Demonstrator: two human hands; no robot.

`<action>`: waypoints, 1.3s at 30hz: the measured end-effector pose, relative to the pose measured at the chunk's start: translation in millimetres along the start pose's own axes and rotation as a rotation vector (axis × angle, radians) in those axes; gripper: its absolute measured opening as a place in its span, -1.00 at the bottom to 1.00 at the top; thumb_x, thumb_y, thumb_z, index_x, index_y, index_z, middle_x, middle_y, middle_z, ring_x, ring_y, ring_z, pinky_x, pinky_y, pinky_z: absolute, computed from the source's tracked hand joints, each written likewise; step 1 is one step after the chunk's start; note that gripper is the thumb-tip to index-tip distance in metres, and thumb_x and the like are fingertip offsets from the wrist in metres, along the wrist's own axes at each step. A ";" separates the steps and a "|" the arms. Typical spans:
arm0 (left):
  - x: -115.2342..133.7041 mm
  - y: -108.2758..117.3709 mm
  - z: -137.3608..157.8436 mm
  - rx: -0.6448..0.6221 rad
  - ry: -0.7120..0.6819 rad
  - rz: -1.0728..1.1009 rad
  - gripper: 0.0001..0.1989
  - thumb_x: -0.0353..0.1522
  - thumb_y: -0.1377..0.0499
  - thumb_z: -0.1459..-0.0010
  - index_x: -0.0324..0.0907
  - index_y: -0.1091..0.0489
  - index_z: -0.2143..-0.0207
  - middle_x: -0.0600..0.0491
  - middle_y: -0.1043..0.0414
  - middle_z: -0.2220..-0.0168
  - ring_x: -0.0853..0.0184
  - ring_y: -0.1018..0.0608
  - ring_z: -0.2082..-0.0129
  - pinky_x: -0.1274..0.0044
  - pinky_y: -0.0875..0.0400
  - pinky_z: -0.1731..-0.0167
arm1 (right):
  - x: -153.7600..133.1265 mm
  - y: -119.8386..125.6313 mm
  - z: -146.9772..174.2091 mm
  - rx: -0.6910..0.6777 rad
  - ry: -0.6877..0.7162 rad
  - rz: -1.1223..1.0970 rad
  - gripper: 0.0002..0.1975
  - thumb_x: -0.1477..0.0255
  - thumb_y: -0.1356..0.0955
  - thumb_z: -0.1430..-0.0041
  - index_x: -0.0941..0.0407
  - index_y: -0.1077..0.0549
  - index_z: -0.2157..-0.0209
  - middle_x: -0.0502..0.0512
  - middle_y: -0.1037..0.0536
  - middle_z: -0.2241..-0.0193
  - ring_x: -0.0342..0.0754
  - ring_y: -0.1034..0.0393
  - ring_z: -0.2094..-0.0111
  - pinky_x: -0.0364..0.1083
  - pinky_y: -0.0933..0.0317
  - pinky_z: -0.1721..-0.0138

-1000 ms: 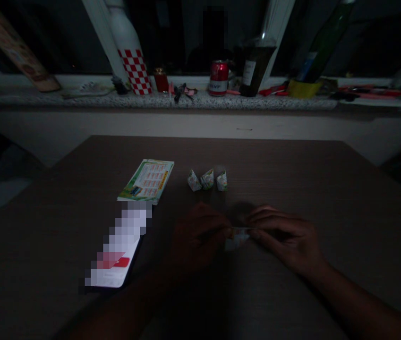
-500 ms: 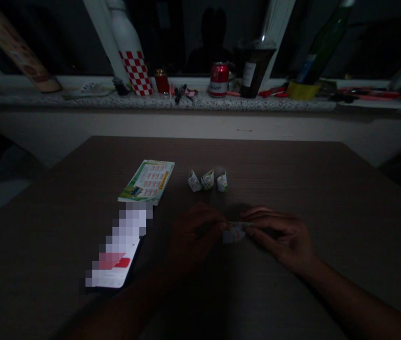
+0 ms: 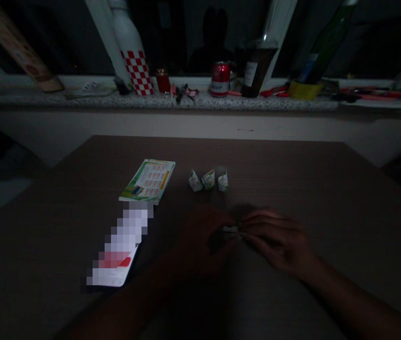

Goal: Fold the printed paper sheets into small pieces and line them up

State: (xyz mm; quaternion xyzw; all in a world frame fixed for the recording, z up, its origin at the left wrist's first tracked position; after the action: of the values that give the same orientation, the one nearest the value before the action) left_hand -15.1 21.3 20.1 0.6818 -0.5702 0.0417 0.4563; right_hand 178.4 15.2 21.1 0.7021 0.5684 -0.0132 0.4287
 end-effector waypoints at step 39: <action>1.1 8.5 -1.5 0.114 -0.098 -0.063 -0.92 -0.48 -0.20 -0.13 -0.19 -0.43 0.28 0.01 -0.52 0.35 0.33 -0.53 0.33 0.46 -0.46 0.28 | 14.8 2.6 1.9 0.071 0.047 0.024 -0.76 0.65 -0.41 -0.03 0.15 -0.50 0.22 0.13 -0.60 0.37 0.00 -0.48 0.27 0.03 -0.41 0.22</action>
State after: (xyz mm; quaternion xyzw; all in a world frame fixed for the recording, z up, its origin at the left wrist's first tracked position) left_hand -21.0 22.0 26.4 0.7255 -0.5668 0.0259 0.3895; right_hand 186.6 25.6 13.9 0.7239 0.5691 -0.0118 0.3899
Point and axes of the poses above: each hand's wrist, its own z-axis away from the middle knuckle, its own y-axis out of the back of the hand, x = y × z, the point moved 2 cm from there along -z, towards the middle knuckle
